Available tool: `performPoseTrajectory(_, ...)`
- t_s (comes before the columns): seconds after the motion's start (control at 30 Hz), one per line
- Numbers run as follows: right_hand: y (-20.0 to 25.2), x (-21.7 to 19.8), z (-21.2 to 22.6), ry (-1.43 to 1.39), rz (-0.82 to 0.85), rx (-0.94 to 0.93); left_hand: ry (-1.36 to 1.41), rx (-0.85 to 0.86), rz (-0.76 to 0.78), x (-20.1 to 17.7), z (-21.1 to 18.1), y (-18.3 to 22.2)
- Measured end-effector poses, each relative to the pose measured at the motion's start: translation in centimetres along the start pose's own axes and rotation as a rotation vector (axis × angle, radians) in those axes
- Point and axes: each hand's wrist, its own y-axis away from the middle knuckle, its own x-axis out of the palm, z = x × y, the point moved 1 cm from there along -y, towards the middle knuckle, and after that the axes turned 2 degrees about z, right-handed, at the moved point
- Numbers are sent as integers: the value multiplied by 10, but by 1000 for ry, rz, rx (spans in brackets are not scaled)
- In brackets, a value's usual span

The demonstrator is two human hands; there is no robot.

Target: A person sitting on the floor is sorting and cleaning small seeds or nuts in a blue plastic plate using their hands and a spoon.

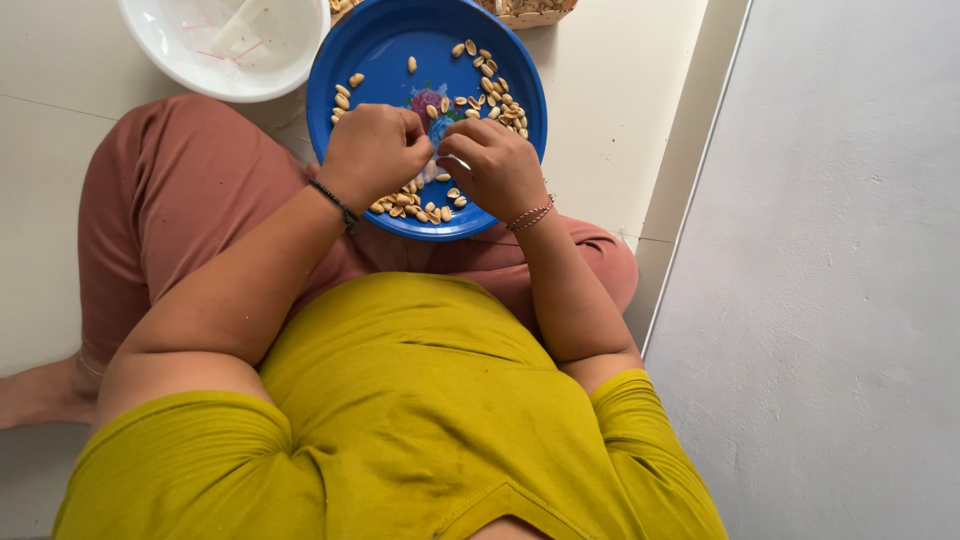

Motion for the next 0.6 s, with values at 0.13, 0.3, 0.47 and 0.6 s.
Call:
performPoseTrajectory(0.13, -2, 3, -2, -48, -45, 6, 85, -2, -104, -5, -1, 4)
performPoseTrajectory(0.3, -6, -2, 3, -122, 7, 23, -153, 121, -283, 2, -3, 5)
performPoseTrajectory(0.47, 0, 11, -6, -256, -6, 111, -451, 333, -419, 20, -7, 6)
performPoseTrajectory(0.6, 8, 24, -13, -203, -28, 270, -448, 356, -390, 27, -9, 5)
